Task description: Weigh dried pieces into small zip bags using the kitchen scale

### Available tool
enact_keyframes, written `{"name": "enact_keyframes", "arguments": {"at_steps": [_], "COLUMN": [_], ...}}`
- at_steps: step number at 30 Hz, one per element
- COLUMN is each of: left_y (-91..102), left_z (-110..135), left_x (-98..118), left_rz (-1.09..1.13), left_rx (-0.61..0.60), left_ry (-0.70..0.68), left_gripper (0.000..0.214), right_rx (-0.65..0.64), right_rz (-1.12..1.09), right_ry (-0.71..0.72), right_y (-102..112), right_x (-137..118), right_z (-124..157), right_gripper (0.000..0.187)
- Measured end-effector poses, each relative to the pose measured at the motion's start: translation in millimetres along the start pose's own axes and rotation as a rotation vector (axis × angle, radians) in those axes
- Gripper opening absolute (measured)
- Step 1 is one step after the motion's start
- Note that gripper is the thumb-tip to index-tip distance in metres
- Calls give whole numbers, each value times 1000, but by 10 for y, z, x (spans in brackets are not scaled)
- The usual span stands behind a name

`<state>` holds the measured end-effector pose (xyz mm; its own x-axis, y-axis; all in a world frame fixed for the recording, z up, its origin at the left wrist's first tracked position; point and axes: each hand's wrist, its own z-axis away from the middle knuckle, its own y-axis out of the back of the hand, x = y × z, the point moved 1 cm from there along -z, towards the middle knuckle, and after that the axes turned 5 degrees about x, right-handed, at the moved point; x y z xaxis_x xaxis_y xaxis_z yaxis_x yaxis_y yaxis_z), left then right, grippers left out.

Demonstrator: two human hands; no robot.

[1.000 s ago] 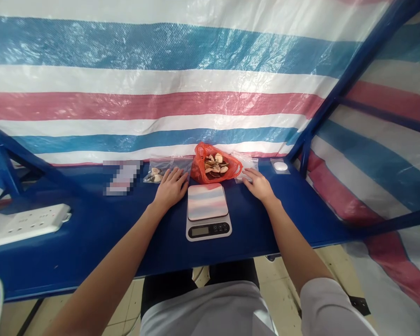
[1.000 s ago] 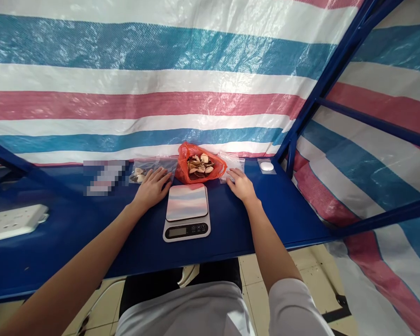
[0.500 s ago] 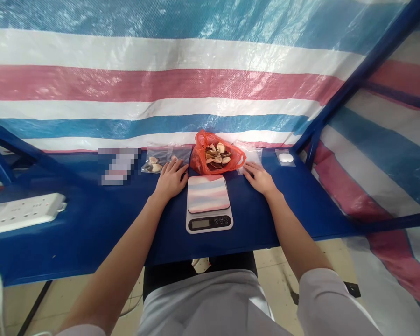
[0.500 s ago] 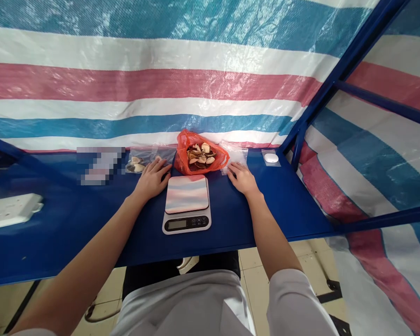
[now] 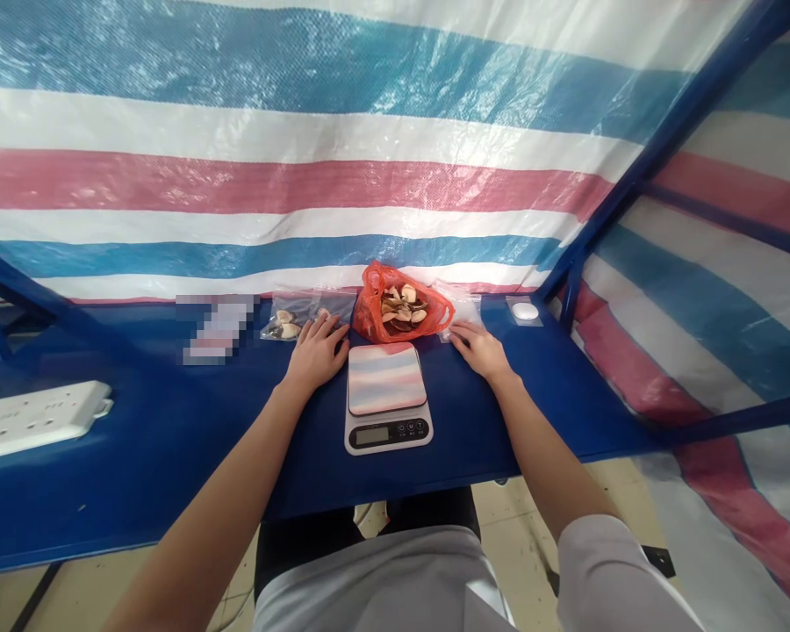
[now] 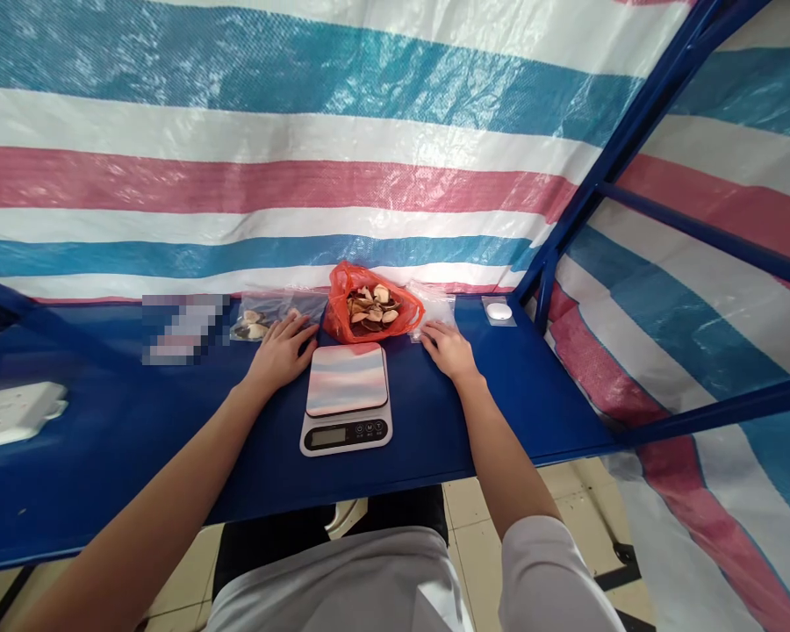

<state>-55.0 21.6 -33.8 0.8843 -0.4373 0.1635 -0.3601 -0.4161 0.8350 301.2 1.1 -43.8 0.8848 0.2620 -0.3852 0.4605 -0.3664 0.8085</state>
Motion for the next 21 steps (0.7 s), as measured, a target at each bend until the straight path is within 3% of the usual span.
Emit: {"name": "enact_keyframes", "arguments": {"at_steps": [12, 21], "left_y": [24, 49], "left_z": [-8, -9], "left_x": [9, 7], "left_rz": [23, 34], "left_rx": [58, 80], "left_ry": [-21, -29], "left_gripper": [39, 38], "right_rx": [111, 286], "right_rz": [7, -355], "right_ry": [-13, -199], "right_y": [58, 183], "right_x": [-57, -3], "right_z": [20, -31], "right_gripper": [30, 31]}}
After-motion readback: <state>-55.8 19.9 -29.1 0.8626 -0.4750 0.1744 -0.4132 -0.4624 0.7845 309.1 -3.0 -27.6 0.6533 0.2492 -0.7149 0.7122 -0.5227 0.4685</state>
